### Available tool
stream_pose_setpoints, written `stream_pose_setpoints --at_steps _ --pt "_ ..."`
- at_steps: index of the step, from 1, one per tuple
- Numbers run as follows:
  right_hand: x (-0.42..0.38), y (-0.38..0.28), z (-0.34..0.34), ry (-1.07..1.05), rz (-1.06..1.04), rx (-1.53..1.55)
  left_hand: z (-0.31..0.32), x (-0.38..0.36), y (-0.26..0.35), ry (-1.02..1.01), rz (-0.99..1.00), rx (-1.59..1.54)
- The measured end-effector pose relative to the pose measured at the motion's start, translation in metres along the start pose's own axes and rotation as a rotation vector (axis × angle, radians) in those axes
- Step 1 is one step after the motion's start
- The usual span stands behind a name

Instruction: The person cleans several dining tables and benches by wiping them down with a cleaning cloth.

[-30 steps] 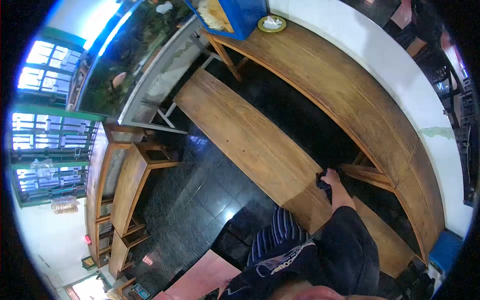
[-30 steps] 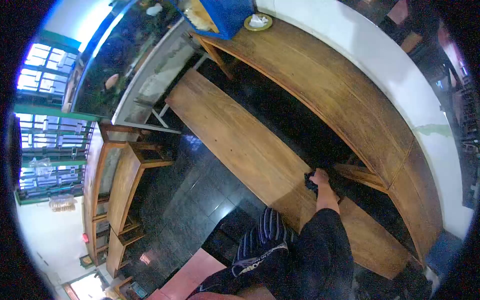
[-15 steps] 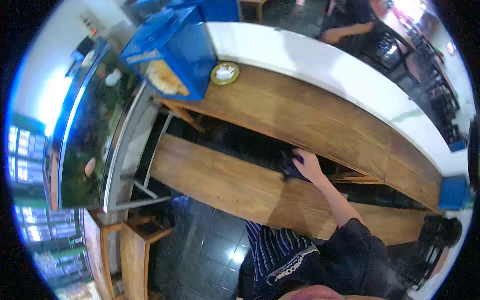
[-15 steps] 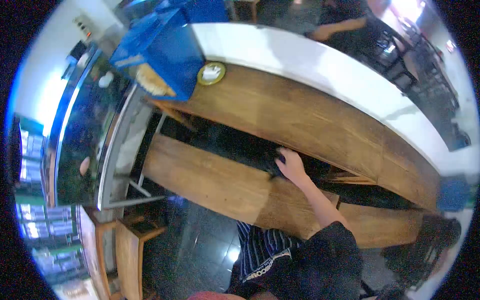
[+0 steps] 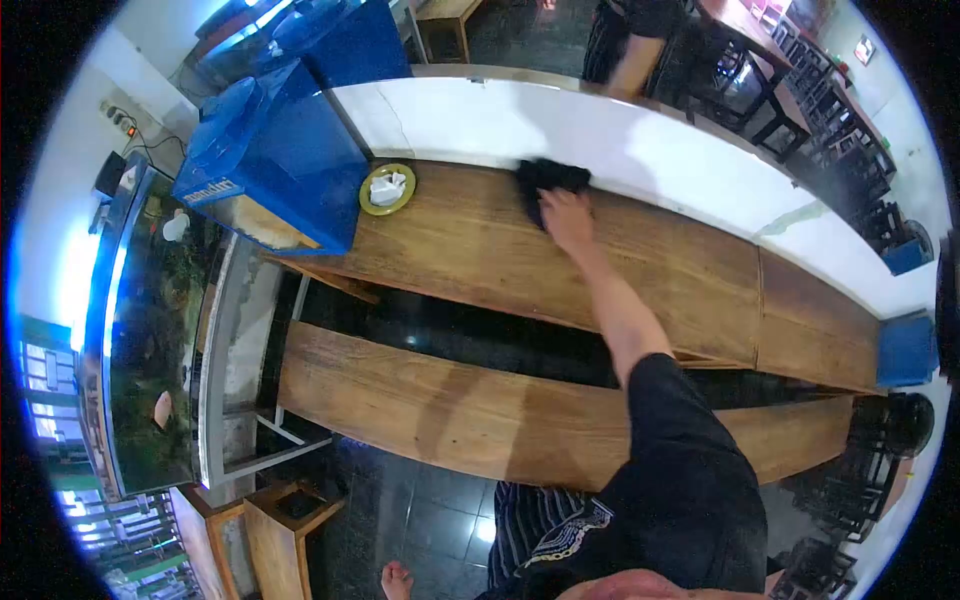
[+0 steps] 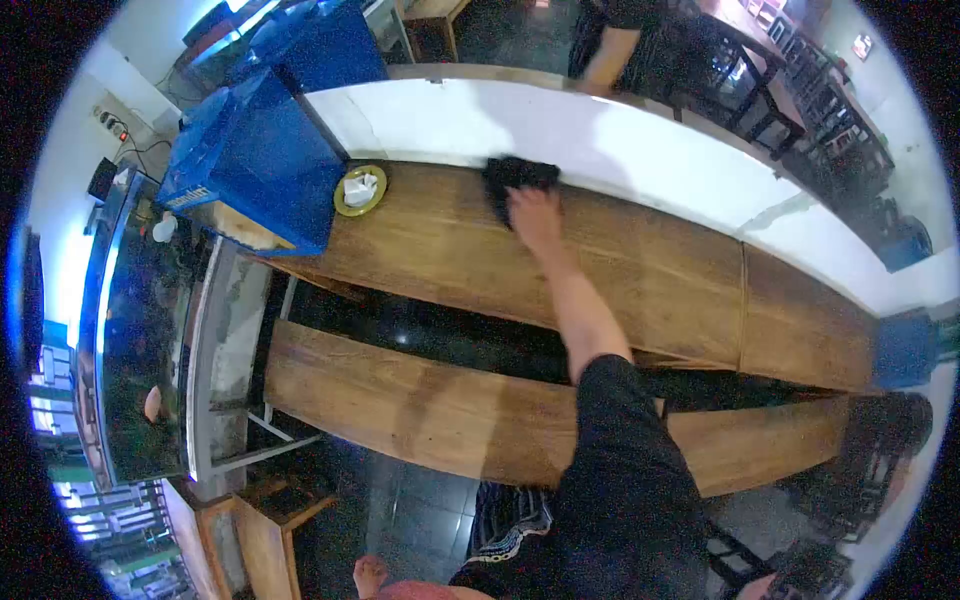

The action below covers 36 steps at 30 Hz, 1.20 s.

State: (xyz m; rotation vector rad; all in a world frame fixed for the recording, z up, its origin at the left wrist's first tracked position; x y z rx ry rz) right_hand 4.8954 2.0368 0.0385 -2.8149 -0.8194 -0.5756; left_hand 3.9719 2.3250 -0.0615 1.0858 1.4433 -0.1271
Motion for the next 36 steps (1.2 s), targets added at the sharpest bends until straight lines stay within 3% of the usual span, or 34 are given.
stream_pose_setpoints --at_steps 3,4,5,6,7,9,10,11,13,14,15,16,17,18,20,22,23,25,27,29,31,36 --pt "-0.079 0.104 -0.055 -0.012 0.184 0.093 0.065 -0.018 -0.036 -0.008 -0.112 0.05" --pt "-0.107 0.133 -0.089 -0.059 0.354 0.119 0.089 -0.027 -0.051 -0.02 -0.144 0.072" --pt "-0.15 0.175 -0.094 0.062 0.343 0.027 0.111 -0.038 -0.065 -0.037 -0.178 0.085" --pt "-0.194 0.207 -0.119 0.191 0.378 0.136 0.133 -0.049 -0.078 -0.057 -0.208 0.093" --pt "-0.231 0.244 -0.121 0.192 0.382 0.036 0.15 -0.06 -0.089 -0.079 -0.233 0.1" --pt "-0.302 0.295 -0.131 0.293 0.68 0.201 0.172 -0.08 -0.105 -0.102 -0.264 0.098" --pt "-0.306 0.289 -0.155 0.147 0.775 -0.342 0.176 -0.09 -0.113 -0.099 -0.273 0.089" --pt "-0.3 0.271 -0.159 0.175 0.811 -0.373 0.179 -0.097 -0.119 -0.095 -0.278 0.071" --pt "-0.267 0.196 -0.182 0.234 0.891 -0.438 0.176 -0.11 -0.128 -0.078 -0.277 0.038" --pt "-0.257 0.186 -0.144 0.278 0.891 -0.251 0.173 -0.114 -0.131 -0.069 -0.273 0.018" --pt "-0.227 0.127 -0.146 0.408 0.649 -0.164 0.167 -0.118 -0.137 -0.059 -0.265 -0.001" --pt "-0.192 0.072 -0.15 0.427 0.647 0.153 0.161 -0.119 -0.142 -0.053 -0.252 -0.026" --pt "-0.168 0.015 -0.133 0.398 0.488 0.05 0.155 -0.121 -0.149 -0.048 -0.239 -0.053" --pt "-0.148 -0.031 -0.117 0.354 0.451 0.235 0.146 -0.124 -0.16 -0.04 -0.227 -0.08" --pt "-0.122 -0.151 -0.111 0.41 0.178 0.364 0.131 -0.126 -0.185 -0.027 -0.18 -0.163" --pt "-0.114 -0.269 -0.094 0.145 0.055 0.577 0.118 -0.118 -0.218 0.004 -0.135 -0.361" --pt "-0.128 -0.333 -0.015 -0.189 0.012 0.8 0.111 -0.114 -0.233 0.018 -0.118 -0.489" --pt "-0.19 -0.466 -0.018 -0.881 -0.074 0.964 0.09 -0.113 -0.259 0.052 -0.097 -0.678" --pt "-0.256 -0.583 -0.033 -0.856 -0.348 1.091 0.06 -0.121 -0.272 0.09 -0.131 -0.651" --pt "-0.335 -0.669 -0.072 -1.118 -0.428 1.182 0.022 -0.138 -0.289 0.121 -0.185 -0.58" --pt "-0.422 -0.742 -0.093 -1.123 -0.636 1.185 -0.02 -0.152 -0.308 0.153 -0.208 -0.536" --pt "-0.579 -0.836 -0.169 -1.391 -1.229 0.915 -0.13 -0.176 -0.35 0.274 -0.161 -0.469"
Point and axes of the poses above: each hand's wrist, its own x-axis towards the middle knuckle, its own z-axis out of the palm, y = z × x, the point moved 9 cm from there along x, towards the middle knuckle, and after that the axes turned 3 degrees about -z, right-handed, at the moved point
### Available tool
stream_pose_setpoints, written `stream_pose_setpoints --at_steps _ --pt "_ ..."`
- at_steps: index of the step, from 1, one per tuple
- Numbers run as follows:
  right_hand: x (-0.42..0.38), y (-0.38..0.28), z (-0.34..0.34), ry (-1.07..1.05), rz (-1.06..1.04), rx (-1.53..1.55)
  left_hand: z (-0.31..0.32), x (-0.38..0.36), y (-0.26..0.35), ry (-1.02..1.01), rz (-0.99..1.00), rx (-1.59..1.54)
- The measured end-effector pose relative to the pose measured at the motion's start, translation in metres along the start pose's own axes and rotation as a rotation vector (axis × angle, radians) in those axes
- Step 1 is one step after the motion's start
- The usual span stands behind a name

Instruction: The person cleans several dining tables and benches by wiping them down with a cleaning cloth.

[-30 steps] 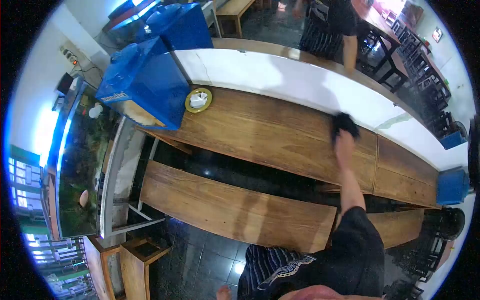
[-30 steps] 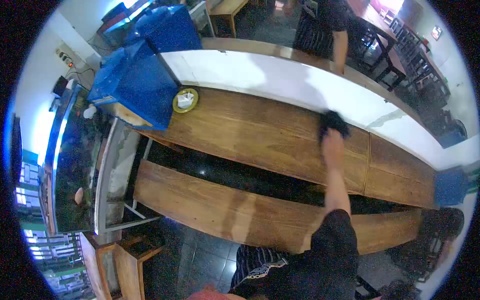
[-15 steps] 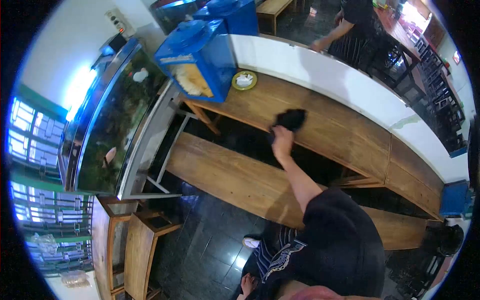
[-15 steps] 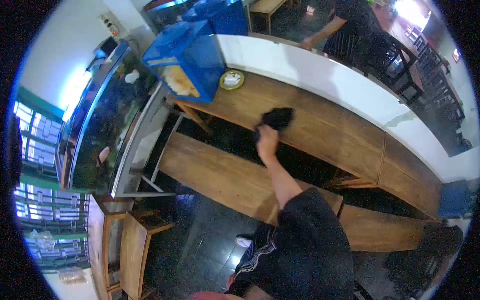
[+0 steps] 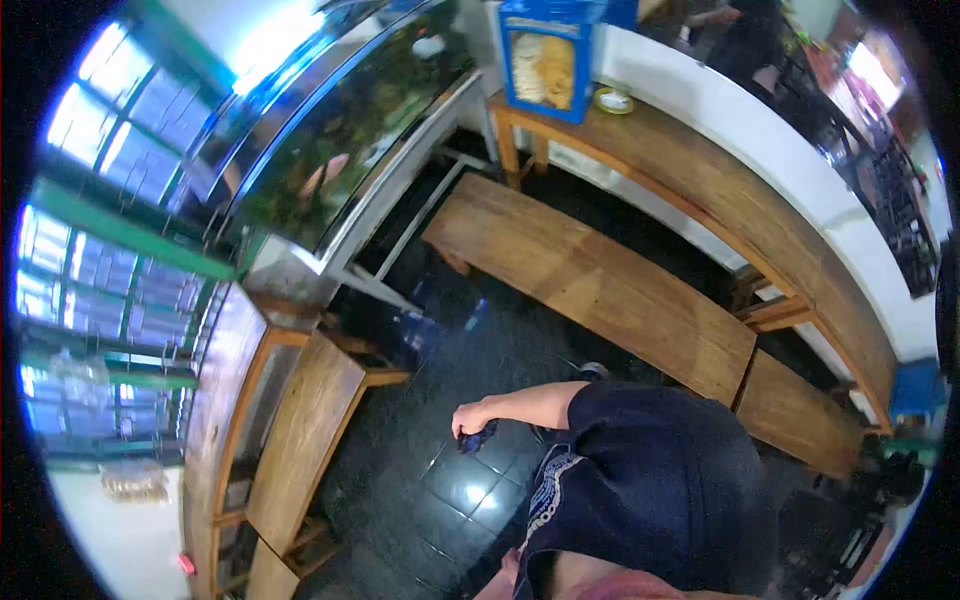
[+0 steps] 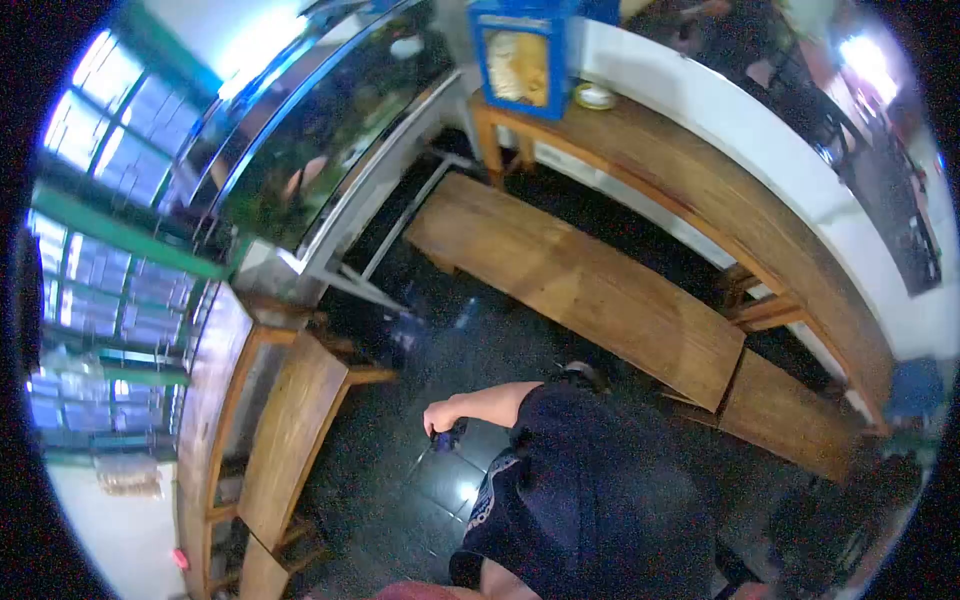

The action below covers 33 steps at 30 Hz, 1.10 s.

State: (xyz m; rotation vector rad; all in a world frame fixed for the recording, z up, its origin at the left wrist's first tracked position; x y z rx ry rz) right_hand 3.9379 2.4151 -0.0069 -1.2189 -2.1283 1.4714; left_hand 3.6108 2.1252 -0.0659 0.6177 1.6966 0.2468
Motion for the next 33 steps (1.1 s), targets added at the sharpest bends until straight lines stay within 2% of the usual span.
stream_pose_setpoints --at_steps 4,5,6,7,8,13,15,19,20,22,25,26,27,28,29,30,31,32,33 --pt "0.039 -0.019 0.004 -0.014 -0.056 -0.079 -0.064 0.014 0.007 0.174 0.234 0.01" --pt "0.046 -0.022 -0.012 -0.001 -0.057 -0.084 -0.056 -0.006 0.037 0.185 0.059 -0.304" --pt "0.056 -0.013 -0.02 -0.025 0.044 -0.046 -0.057 -0.022 0.067 0.227 0.155 -0.297" --pt "0.066 -0.004 -0.035 0.073 -0.03 -0.099 -0.055 -0.011 0.065 0.253 0.078 -0.464" --pt "0.077 0.012 -0.044 0.083 0.042 -0.103 -0.058 -0.006 0.065 0.294 -0.045 -0.467" --pt "0.137 -0.016 -0.091 0.167 0.198 -0.12 -0.082 0.011 0.028 0.324 -0.265 -0.598" --pt "0.2 -0.04 -0.098 0.136 0.227 -0.111 -0.098 0.005 0.021 0.334 -0.317 -0.677" --pt "0.363 -0.114 -0.085 0.046 0.008 -0.195 -0.13 -0.002 0.041 0.484 -0.379 -0.934" --pt "0.387 -0.13 -0.081 0.071 -0.042 -0.123 -0.121 -0.011 0.035 0.526 -0.371 -1.007" --pt "0.457 -0.196 -0.077 0.112 -0.269 -0.118 -0.126 -0.02 0.031 0.593 -0.372 -1.124" --pt "0.569 -0.27 -0.091 0.289 -0.523 -0.123 -0.143 -0.015 0.036 0.529 -0.468 -0.915" --pt "0.6 -0.292 -0.101 0.391 -0.574 -0.216 -0.151 -0.009 0.037 0.478 -0.471 -0.98" --pt "0.624 -0.308 -0.11 0.494 -0.623 -0.308 -0.153 0.005 0.02 0.456 -0.45 -0.964" --pt "0.659 -0.309 -0.12 0.56 -0.548 -0.31 -0.151 0.034 -0.017 0.423 -0.396 -0.841" --pt "0.682 -0.297 -0.13 0.621 -0.454 -0.316 -0.143 0.062 -0.053 0.396 -0.278 -0.564" --pt "0.701 -0.282 -0.141 0.711 -0.43 -0.347 -0.159 0.081 -0.056 0.396 -0.152 -0.261" --pt "0.726 -0.271 -0.153 0.824 -0.425 -0.368 -0.205 0.086 -0.017 0.472 0.004 0.039" --pt "0.743 -0.261 -0.165 0.9 -0.326 -0.397 -0.207 0.097 -0.064 0.335 -0.277 -0.595" --pt "0.75 -0.245 -0.175 0.962 -0.214 -0.438 -0.253 0.05 -0.022 0.406 -0.614 -1.218"
Point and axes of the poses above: each hand's wrist, its own x-axis towards the middle knuckle, its own z-axis out of the palm, y = z × x, the point moved 9 cm from there along x, towards the middle knuckle, and after that the axes turned 3 degrees about -z, right-handed, at the moved point
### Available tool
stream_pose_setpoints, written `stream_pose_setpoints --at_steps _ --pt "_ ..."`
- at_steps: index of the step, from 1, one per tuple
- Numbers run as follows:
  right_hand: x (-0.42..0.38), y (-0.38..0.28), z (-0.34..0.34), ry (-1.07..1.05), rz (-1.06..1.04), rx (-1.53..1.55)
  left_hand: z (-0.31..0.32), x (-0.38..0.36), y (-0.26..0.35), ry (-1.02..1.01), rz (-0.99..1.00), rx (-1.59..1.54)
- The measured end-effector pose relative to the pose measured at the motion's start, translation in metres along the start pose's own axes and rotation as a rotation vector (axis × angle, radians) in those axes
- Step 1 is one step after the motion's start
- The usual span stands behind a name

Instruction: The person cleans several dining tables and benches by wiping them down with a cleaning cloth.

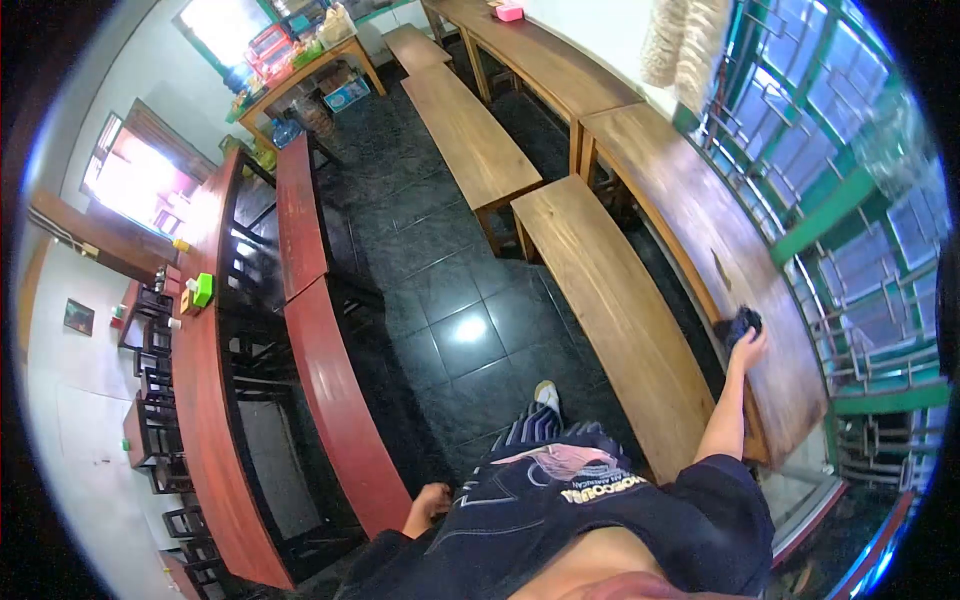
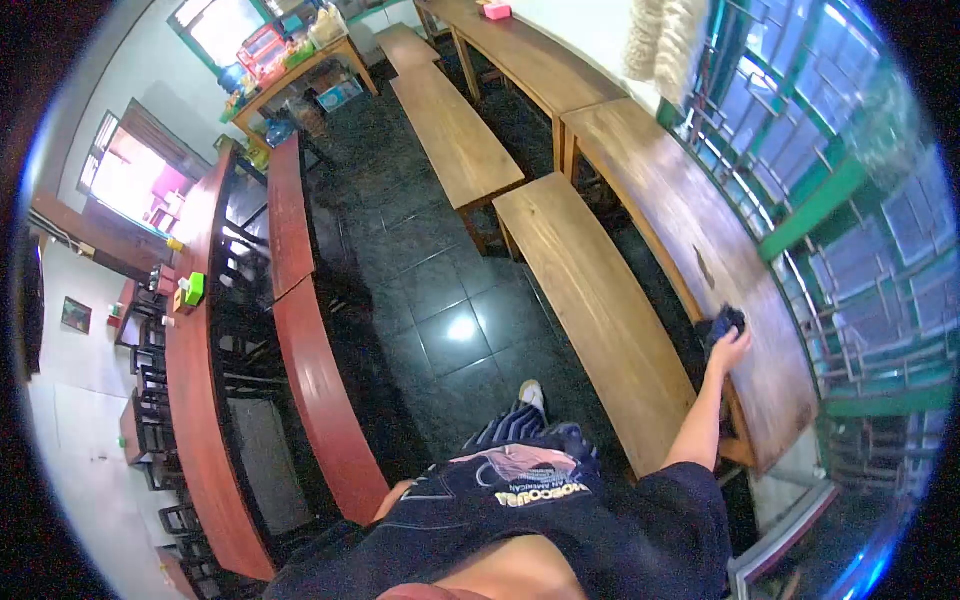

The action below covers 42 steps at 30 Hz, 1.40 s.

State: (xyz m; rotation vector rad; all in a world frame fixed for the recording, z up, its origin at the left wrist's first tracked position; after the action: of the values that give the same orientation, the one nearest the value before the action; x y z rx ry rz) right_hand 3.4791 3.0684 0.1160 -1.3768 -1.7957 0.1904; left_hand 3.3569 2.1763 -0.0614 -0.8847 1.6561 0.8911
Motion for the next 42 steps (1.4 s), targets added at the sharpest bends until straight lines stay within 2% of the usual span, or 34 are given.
stream_pose_setpoints --at_steps 1,3,4,6,8,9,10,11,12,15,16,17,18,19,21,25,27,28,29,30,33,35,37,40,42 --pt "0.006 0.011 0.01 0.016 0.081 -0.056 -0.007 -0.003 0.066 -0.012 0.25 0.373" --pt "0.015 0.028 0.037 0.031 0.176 -0.103 -0.029 -0.001 0.158 0.013 0.426 0.243" --pt "0.017 0.028 0.05 0.029 0.186 -0.107 -0.046 0.004 0.186 0.037 0.326 -0.252" --pt "0.016 0.023 0.078 -0.018 0.252 -0.206 -0.061 -0.006 0.269 0.118 0.352 -0.147" --pt "0.022 0.031 0.118 -0.059 0.306 -0.306 -0.062 -0.023 0.351 0.093 0.49 -0.076" --pt "0.021 0.029 0.14 -0.077 0.405 -0.356 -0.059 -0.038 0.389 0.087 0.488 -0.011" --pt "0.027 0.027 0.182 -0.357 0.339 -0.688 -0.063 -0.028 0.417 0.074 0.495 -0.004" --pt "0.03 0.026 0.199 -0.29 0.381 -0.62 -0.071 -0.017 0.443 0.062 0.502 0.009" --pt "0.035 -0.011 0.207 -0.226 0.427 -0.559 -0.08 -0.008 0.466 0.052 0.504 0.029" --pt "0.055 -0.081 0.282 -0.191 0.239 -0.597 -0.112 0.02 0.519 0.143 0.455 0.042" --pt "0.057 -0.113 0.307 -0.143 0.153 -0.599 -0.117 0.027 0.539 0.022 0.401 0.016" --pt "0.063 -0.14 0.335 -0.167 0.187 -0.491 -0.132 0.055 0.55 -0.024 0.372 0.17" --pt "0.071 -0.175 0.365 -0.106 0.13 -0.421 -0.152 0.07 0.553 0.006 0.254 0.193" --pt "0.087 -0.234 0.389 -0.14 0.002 -0.367 -0.169 0.062 0.558 0.173 0.129 0.053" --pt "0.094 -0.298 0.465 -0.122 -0.089 -0.229 -0.186 0.035 0.603 0.169 0.042 0.07" --pt "0.121 -0.439 0.604 -0.236 -0.144 -0.088 -0.25 0.088 0.629 0.041 0.123 -0.312" --pt "0.13 -0.503 0.66 -0.222 -0.182 -0.022 -0.262 0.098 0.66 0.117 0.07 -0.254" --pt "0.134 -0.527 0.692 -0.282 -0.141 0.005 -0.264 0.107 0.683 0.139 0.052 -0.213" --pt "0.137 -0.557 0.712 -0.284 -0.137 -0.059 -0.261 0.12 0.708 0.153 0.037 -0.182" --pt "0.14 -0.581 0.731 -0.288 -0.131 -0.124 -0.261 0.133 0.74 0.15 0.041 -0.142" --pt "0.163 -0.617 0.763 -0.134 -0.018 -0.012 -0.267 0.171 0.847 0.117 0.083 -0.035" --pt "0.174 -0.629 0.767 0.01 -0.053 -0.147 -0.283 0.192 0.935 0.096 0.133 0.017" --pt "0.166 -0.639 0.77 0.088 0.18 -0.72 -0.308 0.207 1.018 0.099 0.178 0.06" --pt "0.179 -0.632 0.8 0.043 0.483 -0.801 -0.358 0.229 1.138 0.123 0.246 0.134" --pt "0.201 -0.646 0.844 0.0 0.376 -0.709 -0.398 0.243 1.215 0.164 0.271 0.161"
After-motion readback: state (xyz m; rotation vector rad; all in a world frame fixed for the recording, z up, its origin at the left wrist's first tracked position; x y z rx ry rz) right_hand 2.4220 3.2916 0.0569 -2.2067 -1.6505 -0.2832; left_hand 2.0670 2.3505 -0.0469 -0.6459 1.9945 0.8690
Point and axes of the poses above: each hand's wrist, its own x-axis towards the middle knuckle, its own z-axis out of the palm, y = z × x, the point moved 9 cm from there along x, towards the middle knuckle, and after that the axes turned 3 degrees about -z, right-handed, at the moved point
